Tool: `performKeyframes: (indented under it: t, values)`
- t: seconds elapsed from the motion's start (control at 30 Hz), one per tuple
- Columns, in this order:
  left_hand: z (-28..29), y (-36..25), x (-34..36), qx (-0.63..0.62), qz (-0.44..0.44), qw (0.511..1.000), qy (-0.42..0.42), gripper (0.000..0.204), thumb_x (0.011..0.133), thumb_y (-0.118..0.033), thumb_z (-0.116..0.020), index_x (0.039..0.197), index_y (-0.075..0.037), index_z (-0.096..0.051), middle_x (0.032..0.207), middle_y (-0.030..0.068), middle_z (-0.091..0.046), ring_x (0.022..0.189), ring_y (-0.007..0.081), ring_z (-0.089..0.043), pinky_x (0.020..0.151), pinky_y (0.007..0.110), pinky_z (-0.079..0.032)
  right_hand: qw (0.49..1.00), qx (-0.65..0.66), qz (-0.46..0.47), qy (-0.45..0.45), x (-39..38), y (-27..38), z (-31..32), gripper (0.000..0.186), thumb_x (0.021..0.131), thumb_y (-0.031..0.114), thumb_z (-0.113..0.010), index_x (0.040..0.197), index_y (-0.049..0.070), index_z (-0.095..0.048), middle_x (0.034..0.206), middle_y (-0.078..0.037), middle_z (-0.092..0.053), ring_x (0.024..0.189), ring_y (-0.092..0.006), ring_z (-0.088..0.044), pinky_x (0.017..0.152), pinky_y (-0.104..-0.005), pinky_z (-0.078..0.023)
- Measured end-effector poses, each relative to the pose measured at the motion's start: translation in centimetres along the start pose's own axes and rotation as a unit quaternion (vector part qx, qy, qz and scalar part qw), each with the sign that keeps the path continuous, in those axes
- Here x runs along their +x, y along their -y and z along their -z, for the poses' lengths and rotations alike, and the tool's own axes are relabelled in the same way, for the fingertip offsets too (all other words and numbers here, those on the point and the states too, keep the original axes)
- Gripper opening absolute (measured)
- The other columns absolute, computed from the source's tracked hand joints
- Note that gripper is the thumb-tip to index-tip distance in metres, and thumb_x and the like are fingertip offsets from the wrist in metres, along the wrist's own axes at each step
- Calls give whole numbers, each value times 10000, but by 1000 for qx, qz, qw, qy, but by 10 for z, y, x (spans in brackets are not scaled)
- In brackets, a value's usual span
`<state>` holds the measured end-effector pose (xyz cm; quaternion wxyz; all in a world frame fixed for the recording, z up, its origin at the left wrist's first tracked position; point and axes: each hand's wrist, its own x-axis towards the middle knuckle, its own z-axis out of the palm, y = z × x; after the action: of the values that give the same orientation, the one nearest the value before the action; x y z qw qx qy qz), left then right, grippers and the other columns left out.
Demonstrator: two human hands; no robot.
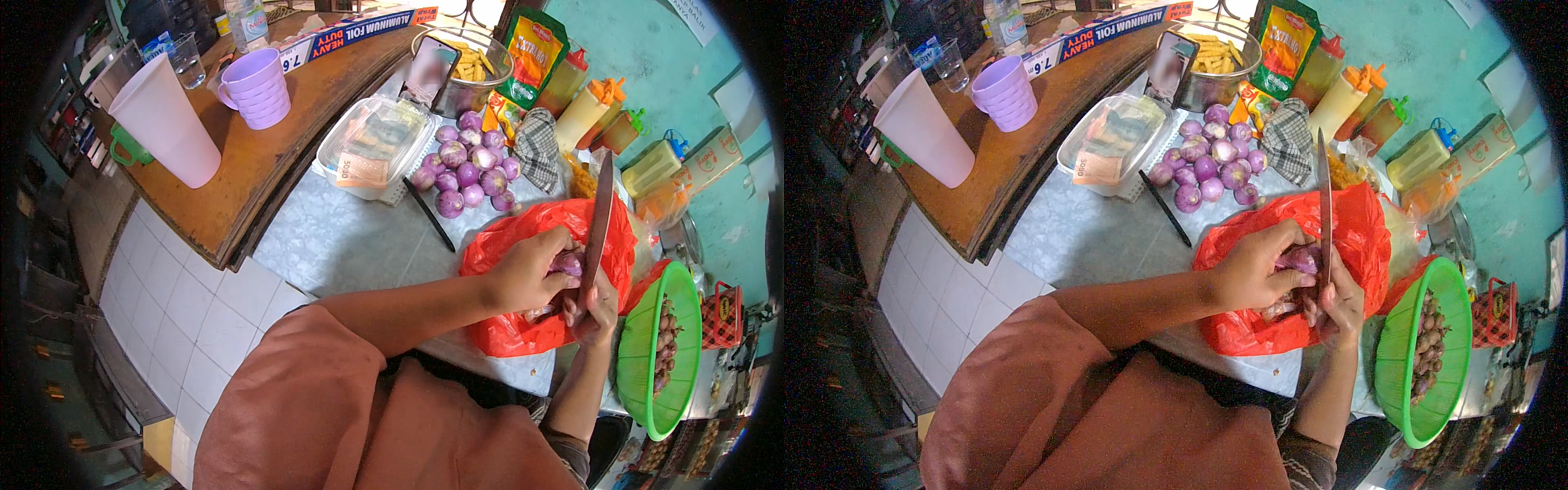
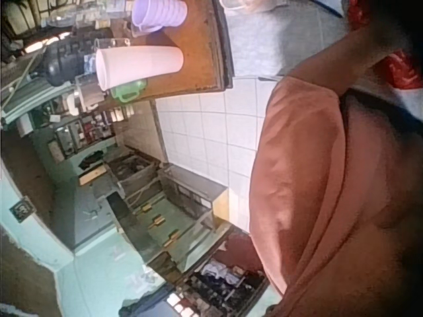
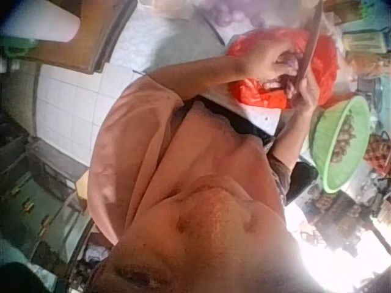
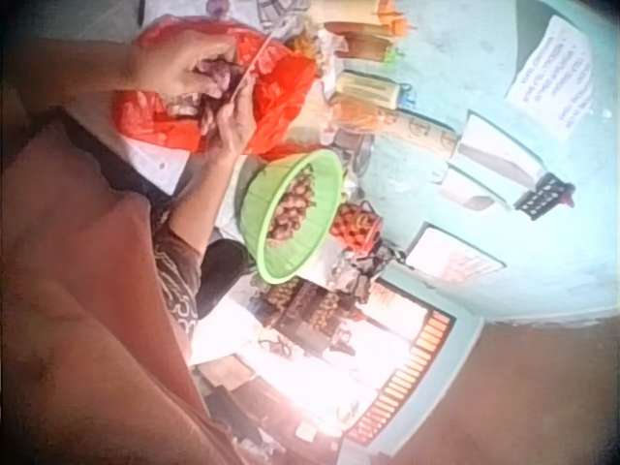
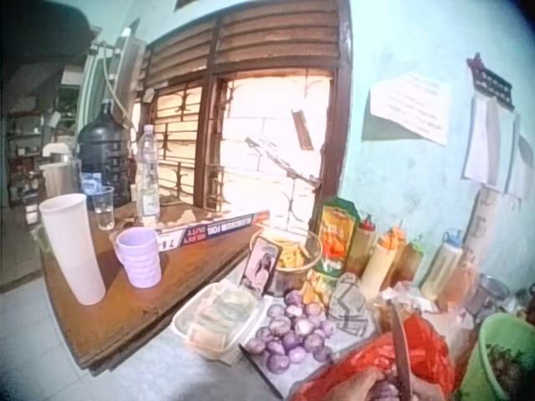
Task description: The person peels red onions one by one using a knife, removing the outer skin and placing the peeled onions into a green colander. The person handles the onions from a red plastic bag and discards the skins into the same bag.
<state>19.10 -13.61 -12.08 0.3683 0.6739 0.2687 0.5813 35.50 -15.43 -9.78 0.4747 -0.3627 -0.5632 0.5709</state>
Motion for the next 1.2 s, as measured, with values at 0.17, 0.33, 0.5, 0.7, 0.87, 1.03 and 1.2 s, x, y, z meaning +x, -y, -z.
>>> performKeyframes:
  t: [0.17, 0.33, 0.5, 0.7, 0.87, 1.03, 1.2]
  values:
    - [-7, 9, -2, -116, 43, 992, 17, 319, 735, 9, -663, 964, -15, -442, 917, 77, -558, 879, 121, -546, 783, 283, -440, 1000, -2, -4, -11, 1, 0, 0, 768, 729, 454, -630, 1230, -73, -382, 776, -61, -537, 459, -82, -433, 349, -196, -338]
    - [-5, 11, 0, -205, 66, 975, 58, 349, 735, 33, -657, 1015, -16, -453, 954, 66, -551, 935, 124, -534, 822, 283, -426, 998, 64, -6, 3, -2, 1, 7, 758, 730, 456, -636, 1205, -85, -399, 729, -58, -518, 447, -89, -412, 342, -201, -333]
    - [-2, 18, 7, -286, 56, 951, 101, 376, 732, 40, -661, 1048, -20, -466, 1003, 71, -559, 955, 124, -534, 844, 277, -420, 993, 114, -19, 8, -5, 2, 15, 672, 720, 465, -626, 1060, -86, -447, 576, -81, -468, 379, -136, -396, 331, -228, -339]
    - [8, 9, 10, -366, 116, 904, 185, 411, 739, 54, -645, 1094, -49, -466, 1025, 65, -561, 955, 131, -543, 798, 276, -458, 988, 150, -16, 32, -8, 11, 17, 689, 706, 473, -642, 1075, -72, -440, 522, -81, -429, 347, -146, -368, 306, -245, -316]
    - [11, 4, 11, -432, 266, 850, 142, 417, 801, -1, -595, 1166, -87, -411, 1011, 68, -555, 881, 161, -577, 725, 324, -516, 997, 66, 45, 15, -11, 7, 22, 721, 729, 479, -629, 1156, -68, -431, 594, -89, -486, 394, -142, -419, 351, -235, -351]
    - [15, 11, 7, -464, 303, 827, 95, 463, 834, -183, -591, 1230, -97, -368, 1082, 115, -551, 922, 241, -599, 736, 371, -534, 946, -285, 154, -8, -11, 2, 13, 651, 776, 384, -615, 1220, -60, -442, 1130, -150, -555, 1041, -222, -533, 908, -333, -383]
    - [18, 10, 9, -403, 356, 839, 87, 581, 808, -194, -613, 1312, -88, -345, 1012, 105, -586, 861, 208, -612, 744, 325, -527, 953, -278, 105, 52, -9, 8, 2, 553, 831, 257, -575, 1256, -56, -409, 1153, -152, -540, 1067, -203, -515, 897, -315, -384]
